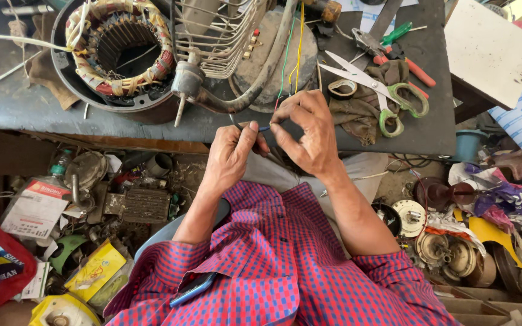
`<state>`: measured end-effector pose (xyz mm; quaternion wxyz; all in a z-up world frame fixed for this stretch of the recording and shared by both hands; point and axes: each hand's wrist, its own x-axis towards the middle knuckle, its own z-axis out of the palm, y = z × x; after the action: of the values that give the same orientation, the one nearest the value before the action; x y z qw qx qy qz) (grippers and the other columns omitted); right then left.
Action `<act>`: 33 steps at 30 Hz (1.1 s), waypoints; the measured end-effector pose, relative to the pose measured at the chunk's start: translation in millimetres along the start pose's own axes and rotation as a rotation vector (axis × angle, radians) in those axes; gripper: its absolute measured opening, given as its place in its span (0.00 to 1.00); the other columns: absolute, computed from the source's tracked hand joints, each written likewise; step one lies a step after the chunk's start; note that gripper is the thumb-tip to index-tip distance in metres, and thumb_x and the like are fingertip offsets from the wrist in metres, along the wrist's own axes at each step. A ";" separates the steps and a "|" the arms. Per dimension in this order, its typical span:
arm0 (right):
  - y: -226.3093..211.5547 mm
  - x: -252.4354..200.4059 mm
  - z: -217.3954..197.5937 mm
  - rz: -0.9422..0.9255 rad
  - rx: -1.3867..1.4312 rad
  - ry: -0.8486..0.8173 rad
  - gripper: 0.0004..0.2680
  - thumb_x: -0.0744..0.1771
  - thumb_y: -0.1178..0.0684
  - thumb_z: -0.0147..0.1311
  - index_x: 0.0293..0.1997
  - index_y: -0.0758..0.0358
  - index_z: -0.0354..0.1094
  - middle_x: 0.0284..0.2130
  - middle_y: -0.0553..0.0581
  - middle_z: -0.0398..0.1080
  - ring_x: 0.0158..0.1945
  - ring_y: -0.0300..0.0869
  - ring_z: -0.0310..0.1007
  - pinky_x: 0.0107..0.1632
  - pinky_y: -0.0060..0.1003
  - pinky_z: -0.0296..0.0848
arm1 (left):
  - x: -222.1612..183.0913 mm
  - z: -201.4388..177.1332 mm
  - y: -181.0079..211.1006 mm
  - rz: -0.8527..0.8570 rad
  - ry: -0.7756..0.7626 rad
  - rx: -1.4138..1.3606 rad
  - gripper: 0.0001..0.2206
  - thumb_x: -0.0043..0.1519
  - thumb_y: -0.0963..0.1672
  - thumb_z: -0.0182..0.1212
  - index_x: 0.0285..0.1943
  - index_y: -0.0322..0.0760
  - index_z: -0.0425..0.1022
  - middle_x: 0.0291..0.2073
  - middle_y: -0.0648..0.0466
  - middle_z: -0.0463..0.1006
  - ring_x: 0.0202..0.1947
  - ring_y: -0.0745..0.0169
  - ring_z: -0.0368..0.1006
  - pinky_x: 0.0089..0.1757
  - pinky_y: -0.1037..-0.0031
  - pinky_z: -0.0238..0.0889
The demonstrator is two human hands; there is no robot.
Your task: The person repairs a fan motor by stripping wire ends, twisting them together, and wrapping the connections with electrical tape. They use scissors to cut the tape and handle the wires and motor components by hand.
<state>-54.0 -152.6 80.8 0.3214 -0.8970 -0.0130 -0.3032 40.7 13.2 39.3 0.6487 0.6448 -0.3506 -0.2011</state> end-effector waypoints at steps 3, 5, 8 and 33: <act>3.4 1.1 2.9 0.090 0.042 0.026 0.04 0.64 0.59 0.61 0.39 0.63 0.72 0.39 0.54 0.72 0.48 0.49 0.68 0.55 0.42 0.67 | -0.2 -0.1 -2.3 -0.009 -0.032 -0.106 0.25 0.74 0.49 0.45 0.30 0.27 0.78 0.23 0.50 0.80 0.27 0.64 0.76 0.34 0.73 0.68; 4.4 0.6 3.2 0.106 0.022 0.071 0.04 0.65 0.59 0.61 0.42 0.63 0.73 0.41 0.53 0.72 0.49 0.48 0.69 0.56 0.41 0.68 | -1.2 0.1 -2.1 -0.038 -0.025 -0.104 0.25 0.74 0.49 0.46 0.29 0.27 0.78 0.22 0.50 0.79 0.26 0.65 0.75 0.33 0.73 0.67; 0.3 -6.8 -1.7 0.036 -0.089 0.167 0.07 0.66 0.61 0.60 0.47 0.60 0.77 0.44 0.52 0.74 0.51 0.48 0.70 0.57 0.40 0.68 | -2.3 -1.7 -1.4 -0.071 -0.025 -0.108 0.26 0.73 0.50 0.46 0.27 0.27 0.78 0.21 0.50 0.79 0.25 0.65 0.75 0.32 0.73 0.66; -15.6 0.9 3.2 -0.158 -0.216 0.073 0.05 0.64 0.58 0.66 0.39 0.63 0.74 0.45 0.56 0.70 0.54 0.53 0.67 0.57 0.46 0.67 | -1.8 -4.3 2.5 -0.054 -0.031 -0.010 0.28 0.73 0.50 0.46 0.24 0.29 0.78 0.17 0.52 0.77 0.20 0.66 0.72 0.28 0.73 0.64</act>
<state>-55.0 -138.6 88.2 0.1982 -0.9110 -0.0393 -0.3596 42.1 17.7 41.8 0.6409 0.6476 -0.3419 -0.2302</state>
